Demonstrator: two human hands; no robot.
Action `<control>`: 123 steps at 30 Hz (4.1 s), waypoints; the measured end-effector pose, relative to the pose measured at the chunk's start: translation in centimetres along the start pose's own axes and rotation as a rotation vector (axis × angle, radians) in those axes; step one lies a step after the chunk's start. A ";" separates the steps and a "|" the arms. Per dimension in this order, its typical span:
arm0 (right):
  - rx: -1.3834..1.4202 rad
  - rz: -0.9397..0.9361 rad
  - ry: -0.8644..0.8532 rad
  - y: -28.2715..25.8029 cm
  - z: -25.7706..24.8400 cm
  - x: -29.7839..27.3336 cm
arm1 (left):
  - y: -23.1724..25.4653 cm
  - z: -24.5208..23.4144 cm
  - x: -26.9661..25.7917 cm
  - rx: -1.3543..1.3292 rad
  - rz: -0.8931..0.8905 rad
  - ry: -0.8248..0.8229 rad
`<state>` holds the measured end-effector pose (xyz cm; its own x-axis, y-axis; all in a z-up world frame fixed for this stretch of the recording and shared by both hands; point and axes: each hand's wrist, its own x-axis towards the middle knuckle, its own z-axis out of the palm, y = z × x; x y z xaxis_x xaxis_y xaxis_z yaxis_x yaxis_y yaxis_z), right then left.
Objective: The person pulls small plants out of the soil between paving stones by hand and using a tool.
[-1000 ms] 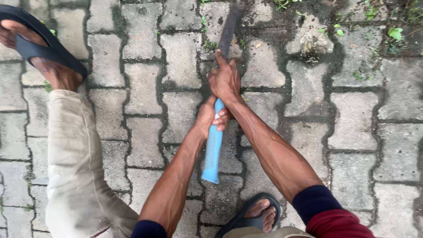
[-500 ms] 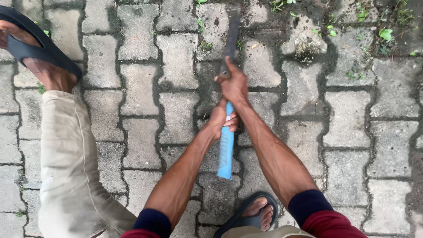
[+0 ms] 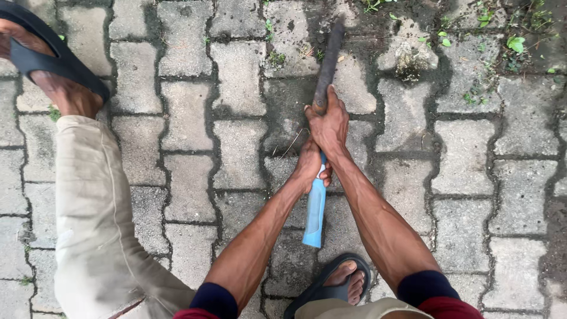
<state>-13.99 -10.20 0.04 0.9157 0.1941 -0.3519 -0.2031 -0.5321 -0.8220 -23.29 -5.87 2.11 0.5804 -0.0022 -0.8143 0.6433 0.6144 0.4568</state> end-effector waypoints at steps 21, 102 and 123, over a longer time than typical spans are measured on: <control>-0.014 0.057 -0.004 1.7 -3.8 -10.0 | -8.0 1.7 -6.1 -0.043 -0.053 0.058; -0.009 -0.325 -0.134 -6.7 6.3 6.9 | 9.7 -1.7 -0.2 -0.077 0.139 0.224; 0.320 -0.168 0.064 -4.1 1.5 1.1 | 6.3 1.0 -7.4 0.314 0.193 0.245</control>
<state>-12.69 -6.57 2.39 0.9632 0.1997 -0.1799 -0.1372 -0.2101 -0.9680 -23.01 -2.77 11.39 0.5936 0.2994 -0.7470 0.6773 0.3153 0.6647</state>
